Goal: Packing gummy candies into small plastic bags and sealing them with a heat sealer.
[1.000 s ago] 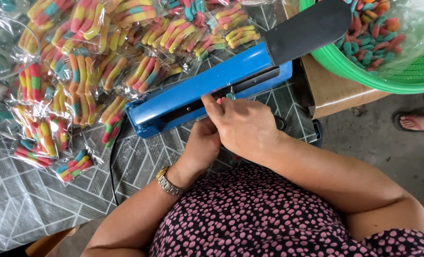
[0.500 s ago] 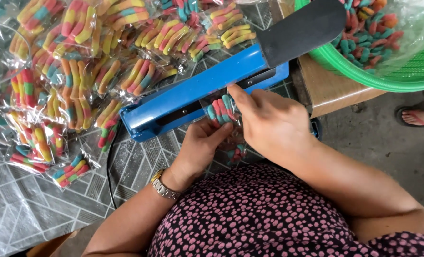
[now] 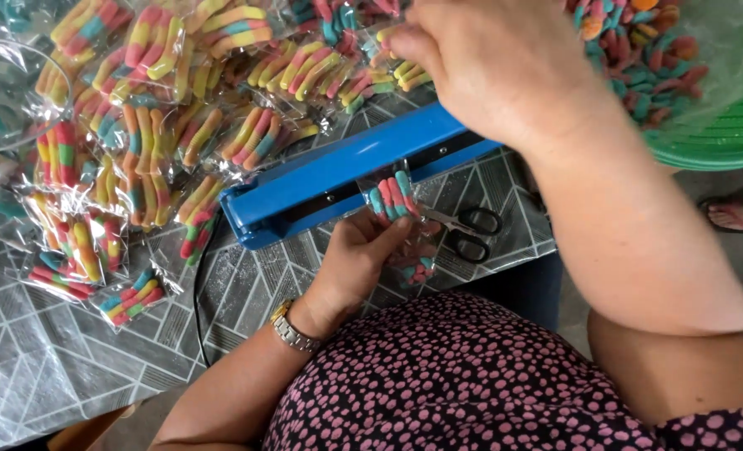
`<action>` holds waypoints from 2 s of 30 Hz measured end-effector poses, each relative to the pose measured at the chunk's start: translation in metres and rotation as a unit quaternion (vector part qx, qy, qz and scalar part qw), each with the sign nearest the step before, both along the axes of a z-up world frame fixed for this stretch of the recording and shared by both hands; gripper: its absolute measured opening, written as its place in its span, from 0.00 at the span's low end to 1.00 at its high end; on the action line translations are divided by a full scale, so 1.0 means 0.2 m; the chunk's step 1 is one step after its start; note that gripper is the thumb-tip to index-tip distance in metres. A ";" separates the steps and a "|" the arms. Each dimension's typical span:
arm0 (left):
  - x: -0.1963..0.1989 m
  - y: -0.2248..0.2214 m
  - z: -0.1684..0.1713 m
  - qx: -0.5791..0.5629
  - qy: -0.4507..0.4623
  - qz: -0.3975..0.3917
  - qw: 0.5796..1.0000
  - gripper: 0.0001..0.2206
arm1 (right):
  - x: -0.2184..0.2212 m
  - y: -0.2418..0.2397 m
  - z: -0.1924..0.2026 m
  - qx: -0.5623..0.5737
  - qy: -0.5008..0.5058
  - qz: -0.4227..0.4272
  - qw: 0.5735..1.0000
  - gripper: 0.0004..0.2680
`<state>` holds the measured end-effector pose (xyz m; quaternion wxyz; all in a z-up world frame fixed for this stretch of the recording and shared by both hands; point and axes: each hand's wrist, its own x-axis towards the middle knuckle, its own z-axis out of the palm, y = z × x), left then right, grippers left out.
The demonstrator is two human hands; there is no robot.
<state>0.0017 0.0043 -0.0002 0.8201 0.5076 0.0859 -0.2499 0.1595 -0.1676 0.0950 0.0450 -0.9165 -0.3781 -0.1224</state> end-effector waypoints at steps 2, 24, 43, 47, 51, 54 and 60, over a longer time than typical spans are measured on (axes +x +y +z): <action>0.01 0.00 -0.01 0.065 -0.020 -0.015 0.998 0.13 | 0.00 0.01 -0.10 -0.003 0.120 -0.079 0.990 0.13; -0.02 -0.06 -0.03 0.019 0.039 0.052 0.998 0.15 | 0.08 0.07 -0.34 -0.067 0.143 -0.185 0.970 0.10; -0.05 -0.05 0.01 0.075 -0.013 0.028 0.997 0.13 | 0.01 0.13 -0.17 -0.087 0.248 -0.205 0.943 0.12; -0.08 -0.08 0.00 0.075 0.006 0.067 0.995 0.15 | -0.01 0.13 -0.20 -0.088 0.213 -0.190 0.955 0.10; -0.07 -0.08 -0.03 0.070 -0.009 0.068 0.995 0.14 | 0.03 0.11 -0.23 -0.070 0.195 -0.195 0.959 0.11; -0.08 -0.07 -0.03 0.059 -0.009 0.068 0.996 0.14 | 0.02 0.10 -0.22 -0.081 0.213 -0.195 0.954 0.12; -0.06 -0.03 0.04 0.049 0.006 0.010 0.999 0.13 | -0.06 0.11 -0.08 -0.087 0.291 -0.181 0.936 0.19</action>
